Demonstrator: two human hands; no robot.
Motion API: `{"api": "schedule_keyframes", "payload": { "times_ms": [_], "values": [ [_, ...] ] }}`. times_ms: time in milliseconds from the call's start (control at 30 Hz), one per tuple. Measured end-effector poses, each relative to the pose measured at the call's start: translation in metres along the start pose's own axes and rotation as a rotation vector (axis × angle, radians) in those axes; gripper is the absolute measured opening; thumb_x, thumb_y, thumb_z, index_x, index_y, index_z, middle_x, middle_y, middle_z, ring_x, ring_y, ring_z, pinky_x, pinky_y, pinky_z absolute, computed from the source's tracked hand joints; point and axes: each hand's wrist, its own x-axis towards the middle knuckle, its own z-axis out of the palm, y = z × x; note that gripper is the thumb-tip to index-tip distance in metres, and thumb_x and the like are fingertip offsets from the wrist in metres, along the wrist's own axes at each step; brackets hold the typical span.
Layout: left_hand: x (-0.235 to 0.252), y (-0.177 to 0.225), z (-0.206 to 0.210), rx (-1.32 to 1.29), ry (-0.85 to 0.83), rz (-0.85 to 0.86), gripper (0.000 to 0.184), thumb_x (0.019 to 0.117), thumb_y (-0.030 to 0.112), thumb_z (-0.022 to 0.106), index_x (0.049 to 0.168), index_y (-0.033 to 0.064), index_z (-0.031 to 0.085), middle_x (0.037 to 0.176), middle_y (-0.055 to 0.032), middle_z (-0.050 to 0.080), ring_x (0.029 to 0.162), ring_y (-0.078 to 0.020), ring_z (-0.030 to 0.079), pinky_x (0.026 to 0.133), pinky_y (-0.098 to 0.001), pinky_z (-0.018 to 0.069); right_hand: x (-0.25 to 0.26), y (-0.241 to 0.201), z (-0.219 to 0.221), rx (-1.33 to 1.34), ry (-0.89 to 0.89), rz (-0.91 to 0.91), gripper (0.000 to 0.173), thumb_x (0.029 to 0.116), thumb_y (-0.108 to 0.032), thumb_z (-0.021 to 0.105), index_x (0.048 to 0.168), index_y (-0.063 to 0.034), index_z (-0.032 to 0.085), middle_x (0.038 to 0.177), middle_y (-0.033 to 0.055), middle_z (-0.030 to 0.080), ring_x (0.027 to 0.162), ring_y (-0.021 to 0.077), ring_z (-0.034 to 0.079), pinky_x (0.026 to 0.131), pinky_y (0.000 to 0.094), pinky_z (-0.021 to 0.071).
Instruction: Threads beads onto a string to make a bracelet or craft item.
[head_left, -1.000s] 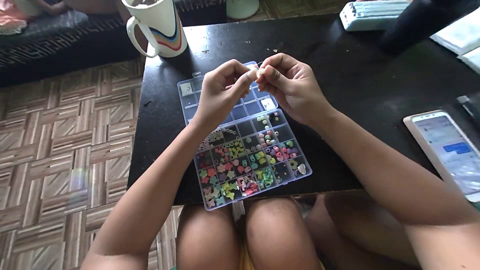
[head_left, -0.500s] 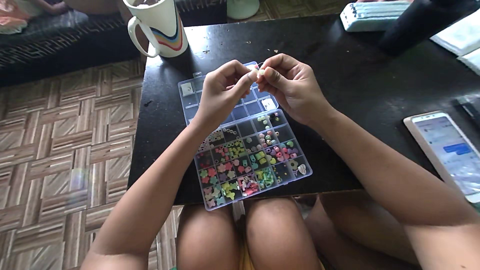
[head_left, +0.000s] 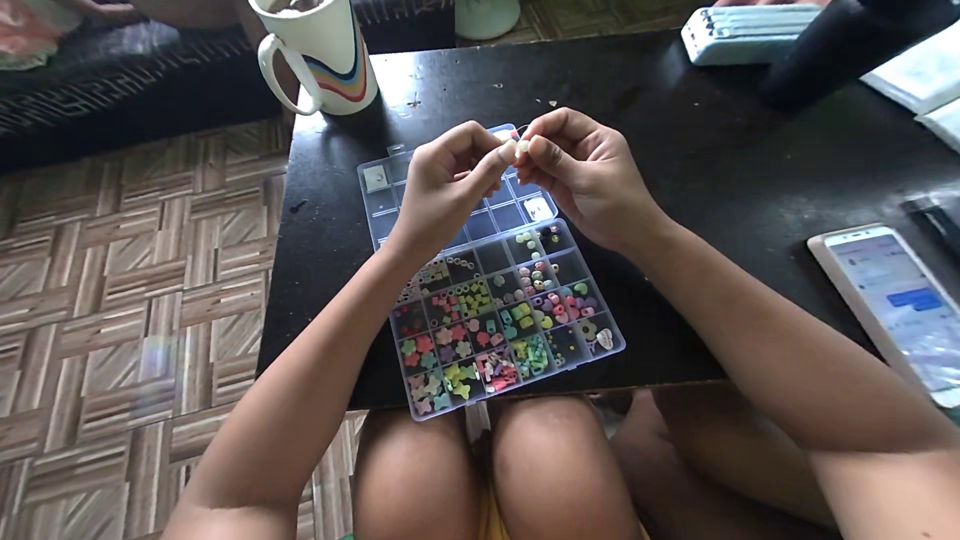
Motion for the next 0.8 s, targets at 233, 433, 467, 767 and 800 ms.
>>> {"api": "schedule_keyframes", "payload": {
  "times_ms": [233,433,467,767,800],
  "values": [
    [0.0004,-0.0043,-0.0004,-0.013,-0.016,0.007,0.006,0.1006,0.005,0.058,0.095,0.0044,0.062,0.08,0.0073,0.063,0.07,0.0019,0.06,0.066,-0.0169,0.0521,-0.0001,0.0007,0.0007,-0.109,0.011,-0.039,0.009,0.1,-0.002,0.06,0.105,-0.0085,0.062,0.093,-0.0053,0.07,0.084,0.0044,0.069,0.083,0.0241,0.0597],
    [0.0,-0.0035,-0.0005,-0.002,-0.033,-0.015,0.007,0.1003,0.007,0.059,0.096,0.0032,0.062,0.08,0.0075,0.063,0.071,0.0023,0.06,0.068,-0.018,0.0526,-0.0002,-0.0018,0.0008,-0.16,0.027,-0.049,0.01,0.0978,-0.001,0.062,0.105,-0.0074,0.063,0.095,-0.0054,0.07,0.086,0.0045,0.069,0.085,0.0251,0.06],
    [0.0001,-0.0036,-0.0005,-0.002,-0.036,-0.015,0.007,0.1004,0.006,0.059,0.096,0.0028,0.062,0.08,0.007,0.063,0.07,0.002,0.06,0.068,-0.0181,0.0524,-0.0003,-0.0012,0.0004,-0.162,0.026,-0.063,0.011,0.097,0.0,0.063,0.105,-0.0071,0.064,0.095,-0.0049,0.071,0.086,0.0049,0.07,0.085,0.0254,0.06],
    [0.0007,-0.0027,-0.0011,0.02,-0.031,-0.089,0.008,0.1009,0.007,0.06,0.098,0.0034,0.067,0.081,0.0072,0.066,0.072,0.0016,0.062,0.068,-0.0169,0.0535,0.0001,-0.0038,-0.0016,-0.347,0.003,-0.286,0.021,0.0903,0.006,0.069,0.109,-0.0018,0.062,0.1,-0.0033,0.068,0.093,0.0033,0.068,0.088,0.0219,0.0582],
    [0.0009,-0.0031,-0.0017,0.021,-0.03,-0.092,0.008,0.1005,0.006,0.06,0.098,0.0034,0.068,0.081,0.0074,0.067,0.072,0.0017,0.062,0.069,-0.0171,0.0539,-0.0003,-0.0041,-0.0016,-0.378,-0.016,-0.32,0.021,0.09,0.006,0.069,0.109,-0.0005,0.062,0.101,-0.0029,0.068,0.094,0.0029,0.067,0.088,0.0217,0.058]
  ]
}}
